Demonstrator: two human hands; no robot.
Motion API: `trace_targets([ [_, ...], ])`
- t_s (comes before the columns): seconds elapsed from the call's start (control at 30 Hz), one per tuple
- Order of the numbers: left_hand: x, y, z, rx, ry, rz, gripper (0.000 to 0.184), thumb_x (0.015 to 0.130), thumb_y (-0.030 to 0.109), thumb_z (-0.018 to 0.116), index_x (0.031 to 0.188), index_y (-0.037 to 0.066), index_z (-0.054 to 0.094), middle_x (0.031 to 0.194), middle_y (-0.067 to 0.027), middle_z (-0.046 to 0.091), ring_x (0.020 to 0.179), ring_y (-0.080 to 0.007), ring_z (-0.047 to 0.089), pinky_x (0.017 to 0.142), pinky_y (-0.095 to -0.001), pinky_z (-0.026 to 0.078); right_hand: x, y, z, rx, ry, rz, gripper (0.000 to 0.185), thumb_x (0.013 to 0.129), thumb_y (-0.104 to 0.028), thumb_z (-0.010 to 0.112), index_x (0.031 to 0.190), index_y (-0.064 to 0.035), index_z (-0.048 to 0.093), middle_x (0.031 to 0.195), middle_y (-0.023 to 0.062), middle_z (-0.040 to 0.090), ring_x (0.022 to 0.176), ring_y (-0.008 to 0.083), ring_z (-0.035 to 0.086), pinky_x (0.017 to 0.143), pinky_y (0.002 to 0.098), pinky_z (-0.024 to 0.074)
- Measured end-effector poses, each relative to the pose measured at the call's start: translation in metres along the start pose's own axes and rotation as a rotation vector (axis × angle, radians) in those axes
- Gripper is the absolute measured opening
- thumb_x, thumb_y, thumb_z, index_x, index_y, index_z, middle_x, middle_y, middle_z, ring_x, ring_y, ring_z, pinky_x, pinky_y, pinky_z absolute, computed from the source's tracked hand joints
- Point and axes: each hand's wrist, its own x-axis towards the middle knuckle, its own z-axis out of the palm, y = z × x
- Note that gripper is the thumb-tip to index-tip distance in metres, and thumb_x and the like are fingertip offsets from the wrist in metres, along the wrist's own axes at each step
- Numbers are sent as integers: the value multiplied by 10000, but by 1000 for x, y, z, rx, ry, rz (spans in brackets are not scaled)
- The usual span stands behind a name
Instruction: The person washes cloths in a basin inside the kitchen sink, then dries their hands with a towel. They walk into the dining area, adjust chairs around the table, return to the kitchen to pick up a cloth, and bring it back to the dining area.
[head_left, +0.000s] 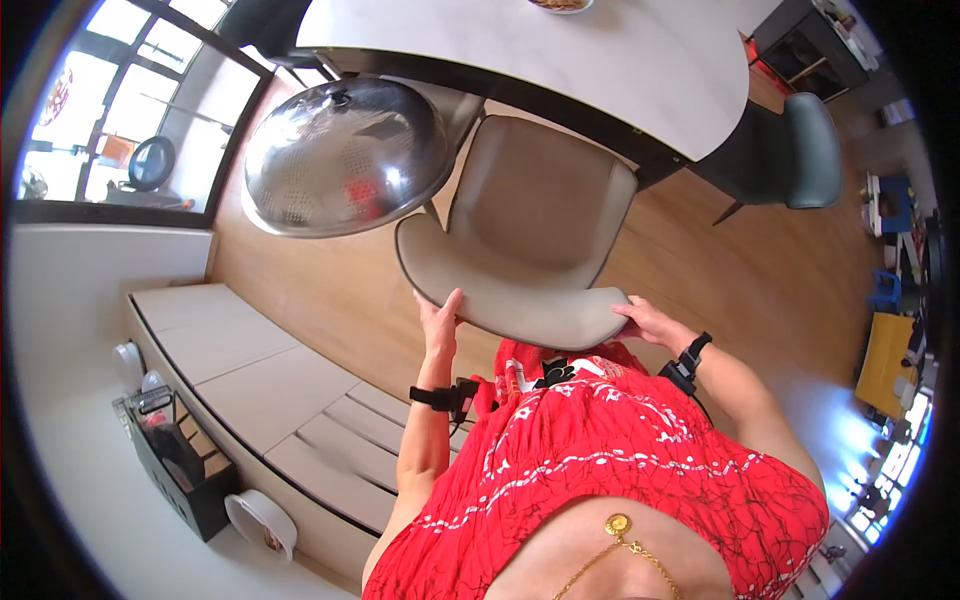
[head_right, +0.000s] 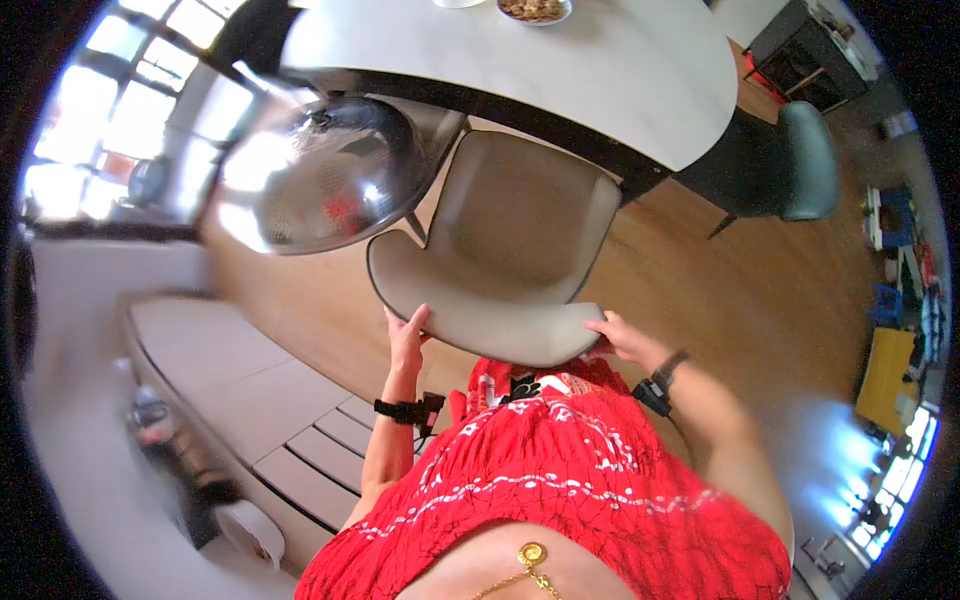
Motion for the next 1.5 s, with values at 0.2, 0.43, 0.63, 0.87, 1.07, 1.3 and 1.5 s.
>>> trace_targets([
  [0.2,3,-7,4,7,65,71,698,750,57,616,1331,82,231,1105,-112,487,864,-196,563,566,-296,514,3,10,-10,-12,40,-28,464,813,-245,625,1148,0,417,1066,103,539,959,201,554,723,367,523],
  [0.43,8,-11,2,-50,67,88,700,744,38,616,1331,72,235,1121,-118,473,890,-199,552,600,-296,516,9,11,-14,-37,81,14,437,809,-212,620,1134,-1,418,1047,103,539,875,192,578,655,333,525],
  [0.63,8,-11,5,24,120,76,579,754,94,631,1246,114,325,1041,-61,524,830,-165,551,547,-289,468,6,10,-11,-30,143,-43,396,810,-184,609,1111,-2,427,1011,95,549,849,191,583,601,318,526],
  [0.87,14,-5,-1,-13,64,33,639,752,59,633,1291,120,294,1117,-82,477,895,-180,540,572,-292,494,13,20,-7,40,116,-77,409,817,-165,601,1146,-15,410,1022,103,543,874,197,575,631,346,539],
  [1.07,32,-25,-19,-50,28,-2,687,756,56,636,1320,153,255,1196,-75,439,980,-203,511,602,-334,504,29,24,-8,-38,98,-3,375,812,-179,615,1070,32,442,948,121,554,755,232,578,581,356,532],
  [1.3,39,-24,-35,-29,-42,-32,702,759,132,656,1309,190,224,1197,-56,443,983,-217,507,619,-390,494,23,18,10,38,7,-30,356,800,-177,625,1022,95,564,997,153,617,882,272,614,734,423,546],
  [1.5,75,-56,-62,-20,-154,-107,666,759,283,667,1312,153,318,1277,-81,436,1130,-268,446,839,-490,419,25,30,16,-142,82,-164,439,797,-402,615,905,21,564,777,79,583,627,184,585,585,350,532],
])
